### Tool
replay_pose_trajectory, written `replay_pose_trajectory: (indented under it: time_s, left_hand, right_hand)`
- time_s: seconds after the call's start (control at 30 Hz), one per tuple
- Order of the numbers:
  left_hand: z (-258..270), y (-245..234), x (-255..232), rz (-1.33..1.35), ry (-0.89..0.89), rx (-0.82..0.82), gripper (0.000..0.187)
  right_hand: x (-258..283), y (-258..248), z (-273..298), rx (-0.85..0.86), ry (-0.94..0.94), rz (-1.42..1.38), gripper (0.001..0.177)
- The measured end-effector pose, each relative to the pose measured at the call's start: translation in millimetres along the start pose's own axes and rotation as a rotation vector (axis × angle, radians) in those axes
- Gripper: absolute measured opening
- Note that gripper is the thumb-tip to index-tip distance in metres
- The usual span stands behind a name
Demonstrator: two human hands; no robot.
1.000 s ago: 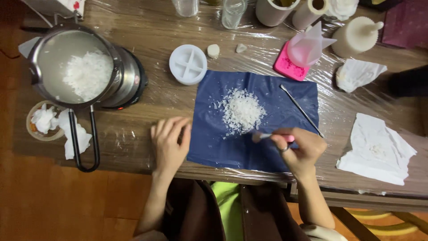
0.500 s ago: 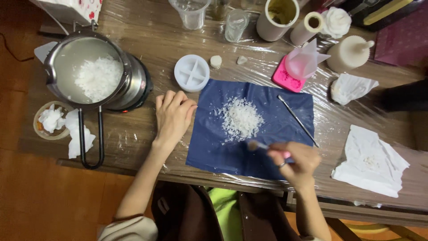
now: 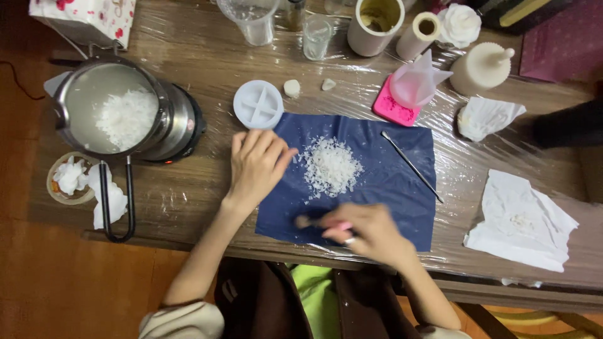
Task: Preparing wax flakes and transferring them to a melting pot using a spoon and brush
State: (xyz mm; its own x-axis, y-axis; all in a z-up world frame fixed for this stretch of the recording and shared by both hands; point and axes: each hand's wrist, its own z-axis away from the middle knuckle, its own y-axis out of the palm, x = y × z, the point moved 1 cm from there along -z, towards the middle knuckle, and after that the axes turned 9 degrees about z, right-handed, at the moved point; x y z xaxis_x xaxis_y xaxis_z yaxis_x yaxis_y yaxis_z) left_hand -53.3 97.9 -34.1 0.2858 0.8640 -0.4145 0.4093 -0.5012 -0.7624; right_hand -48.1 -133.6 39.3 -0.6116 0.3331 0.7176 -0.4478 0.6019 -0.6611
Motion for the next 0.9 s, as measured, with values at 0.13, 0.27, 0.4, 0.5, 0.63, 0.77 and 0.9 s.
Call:
replay_pose_trajectory:
  time_s: [0.13,0.27,0.4,0.5,0.63,0.77,0.9]
  left_hand:
    - [-11.8,4.1,23.7,-0.183,0.003,-0.021,0.017]
    - [-17.2,-7.2,39.6,-0.211,-0.067,0.007,0.037]
    - [-19.0,-13.4,50.8,-0.227,-0.097,-0.068,0.031]
    - [-23.4,-18.2,50.0,-0.172,-0.131,-0.147,0.025]
    - [-28.7,-18.9,51.3,-0.115,-0.113,-0.258,0.018]
    - [-37.7,-26.2,45.0,-0.106,-0.088,-0.323,0.013]
    - [-27.9,-16.4,45.3,-0.197,-0.080,-0.266,0.007]
  right_hand:
    - [-10.0,11.3,0.2,0.030,-0.063,0.112,0.019]
    - [-21.6,-0.5,8.6,-0.128,0.035,0.206,0.014]
    - [-14.4,5.2,13.7,-0.087,-0.048,0.171,0.013]
    - [-7.2,11.3,11.6,-0.068,-0.105,0.096,0.014]
    - [-17.3,18.1,8.0,-0.023,-0.133,0.141,0.016]
    - [-26.5,6.4,10.6,-0.102,-0.007,0.224,0.013]
    - [-25.8,11.7,18.8,-0.093,-0.023,0.164,0.013]
